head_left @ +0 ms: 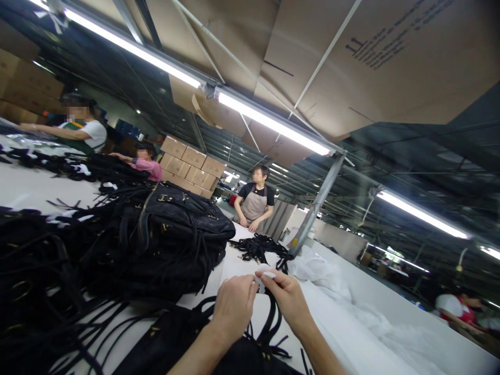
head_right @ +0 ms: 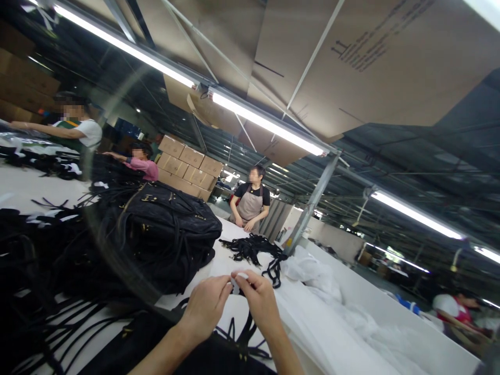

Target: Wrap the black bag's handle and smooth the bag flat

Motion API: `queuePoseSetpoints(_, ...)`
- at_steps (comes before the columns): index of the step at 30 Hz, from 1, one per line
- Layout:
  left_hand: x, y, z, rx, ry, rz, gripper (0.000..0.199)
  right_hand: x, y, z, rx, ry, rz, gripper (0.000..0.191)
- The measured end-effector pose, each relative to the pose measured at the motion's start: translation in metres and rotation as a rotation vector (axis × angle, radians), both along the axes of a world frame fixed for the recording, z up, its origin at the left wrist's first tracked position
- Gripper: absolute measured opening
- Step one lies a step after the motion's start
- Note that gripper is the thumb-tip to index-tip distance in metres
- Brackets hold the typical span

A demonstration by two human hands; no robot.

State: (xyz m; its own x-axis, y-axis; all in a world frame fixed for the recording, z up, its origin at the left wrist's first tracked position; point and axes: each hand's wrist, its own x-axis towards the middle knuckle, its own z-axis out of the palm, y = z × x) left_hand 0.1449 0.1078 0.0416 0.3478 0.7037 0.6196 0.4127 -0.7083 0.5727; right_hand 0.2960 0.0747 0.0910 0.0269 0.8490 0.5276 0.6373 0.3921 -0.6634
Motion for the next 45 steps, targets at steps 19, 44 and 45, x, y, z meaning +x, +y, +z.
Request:
queuePoseSetpoints(19,0.015,0.006,-0.005,-0.261,-0.536,-0.216,0.015,-0.017,-0.023,-0.008,-0.051,0.167,-0.143,0.037)
queuePoseSetpoints(44,0.013,0.001,-0.004,-0.145,-0.753,-0.202,0.009,-0.042,-0.027,0.007,-0.423,0.542,-0.143,0.045)
queuePoseSetpoints(45,0.013,0.001,-0.004,-0.145,-0.75,-0.197,0.01,-0.043,-0.026,0.006,-0.409,0.551,-0.139,0.045)
